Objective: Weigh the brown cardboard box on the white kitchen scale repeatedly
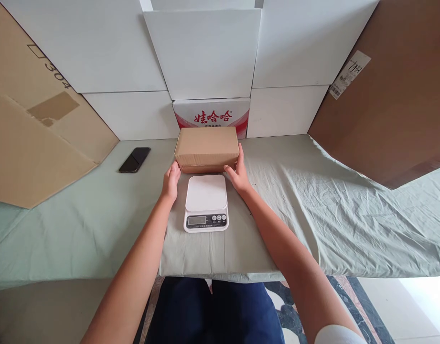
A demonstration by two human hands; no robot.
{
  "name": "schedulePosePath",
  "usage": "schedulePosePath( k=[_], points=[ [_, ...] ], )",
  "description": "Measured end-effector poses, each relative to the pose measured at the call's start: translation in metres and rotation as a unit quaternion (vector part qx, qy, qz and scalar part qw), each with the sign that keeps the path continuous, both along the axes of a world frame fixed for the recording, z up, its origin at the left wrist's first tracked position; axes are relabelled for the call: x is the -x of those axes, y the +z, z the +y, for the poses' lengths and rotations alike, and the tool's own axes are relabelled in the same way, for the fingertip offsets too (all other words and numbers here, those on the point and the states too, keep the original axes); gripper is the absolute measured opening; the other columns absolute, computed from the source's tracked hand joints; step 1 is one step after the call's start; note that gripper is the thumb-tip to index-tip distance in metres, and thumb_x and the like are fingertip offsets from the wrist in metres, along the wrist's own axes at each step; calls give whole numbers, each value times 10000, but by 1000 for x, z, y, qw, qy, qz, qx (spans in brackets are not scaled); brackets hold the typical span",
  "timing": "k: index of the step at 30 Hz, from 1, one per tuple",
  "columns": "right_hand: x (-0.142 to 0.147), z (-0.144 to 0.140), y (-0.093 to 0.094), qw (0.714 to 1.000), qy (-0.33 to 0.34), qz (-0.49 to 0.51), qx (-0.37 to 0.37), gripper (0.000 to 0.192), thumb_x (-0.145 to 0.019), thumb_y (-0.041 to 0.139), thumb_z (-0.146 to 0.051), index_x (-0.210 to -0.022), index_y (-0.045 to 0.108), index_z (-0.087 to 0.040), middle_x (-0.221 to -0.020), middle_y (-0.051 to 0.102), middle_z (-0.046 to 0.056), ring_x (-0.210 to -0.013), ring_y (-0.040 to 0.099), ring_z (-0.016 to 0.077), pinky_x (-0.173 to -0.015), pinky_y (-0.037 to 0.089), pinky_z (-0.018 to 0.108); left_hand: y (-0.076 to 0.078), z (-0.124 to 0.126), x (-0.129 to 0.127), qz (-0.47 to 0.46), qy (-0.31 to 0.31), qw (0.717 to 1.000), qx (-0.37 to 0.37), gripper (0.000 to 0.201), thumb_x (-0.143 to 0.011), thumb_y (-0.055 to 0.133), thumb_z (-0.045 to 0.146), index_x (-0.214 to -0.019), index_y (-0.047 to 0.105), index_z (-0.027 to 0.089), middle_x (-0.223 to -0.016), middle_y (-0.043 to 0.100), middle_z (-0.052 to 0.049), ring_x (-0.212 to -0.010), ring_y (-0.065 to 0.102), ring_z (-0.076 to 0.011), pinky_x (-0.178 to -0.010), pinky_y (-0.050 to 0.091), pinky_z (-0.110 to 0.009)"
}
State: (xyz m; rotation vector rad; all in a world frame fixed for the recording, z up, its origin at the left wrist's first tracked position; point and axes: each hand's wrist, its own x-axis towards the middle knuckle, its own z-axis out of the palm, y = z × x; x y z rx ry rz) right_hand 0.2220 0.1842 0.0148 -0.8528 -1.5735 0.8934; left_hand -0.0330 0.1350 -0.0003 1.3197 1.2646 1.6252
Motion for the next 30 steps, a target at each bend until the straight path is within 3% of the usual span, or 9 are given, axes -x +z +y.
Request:
schedulePosePath(
  k=[3,7,12,15,22,30],
  points=[
    [-3,-9,7,998,9,0,-57,1089,-860,579,-741,-1658,-34,-323,-1762,148,51,-1604,263,333,-1306,294,580,10,-16,-3,14,7,999,-33,795,-927,467,748,-1508,535,209,-1627,477,-133,-1559,368,-299,-1284,291,-454],
    [-14,-44,13,994,19,-29,-106,1083,-876,578,-729,-1647,-89,-365,-1776,72,16,-1646,156,319,-1342,206,582,21,-61,-13,-7,2,997,-82,800,-933,445,748,-1534,513,224,-1631,475,-119,-1576,323,-315,-1296,269,-444],
    [-26,-103,1,997,31,-9,-77,1040,-898,566,-696,-1646,-82,-375,-1777,56,3,-1657,109,319,-1344,213,581,9,-130,-22,-22,-19,998,-56,835,-929,398,773,-1542,506,216,-1643,454,-126,-1578,302,-348,-1303,248,-488],
    [-28,-123,-3,998,28,4,-61,1009,-908,556,-682,-1651,-52,-372,-1770,103,14,-1648,152,331,-1334,244,594,0,-155,-25,-32,-18,998,-42,837,-922,394,780,-1534,519,223,-1634,465,-129,-1571,311,-365,-1302,248,-522],
    [-23,-132,6,999,1,-23,-37,966,-907,515,-711,-1655,-2,-388,-1755,167,6,-1628,217,348,-1314,295,626,5,-160,-30,-37,22,999,-24,907,-858,376,863,-1523,538,268,-1618,496,-94,-1583,279,-355,-1307,251,-501],
    [-22,-135,10,998,-23,-30,-40,879,-940,501,-671,-1654,77,-385,-1741,211,14,-1614,247,356,-1310,294,630,8,-159,-29,-30,8,999,-28,895,-881,362,844,-1555,491,270,-1648,453,-82,-1592,258,-348,-1305,257,-484]
  ],
)
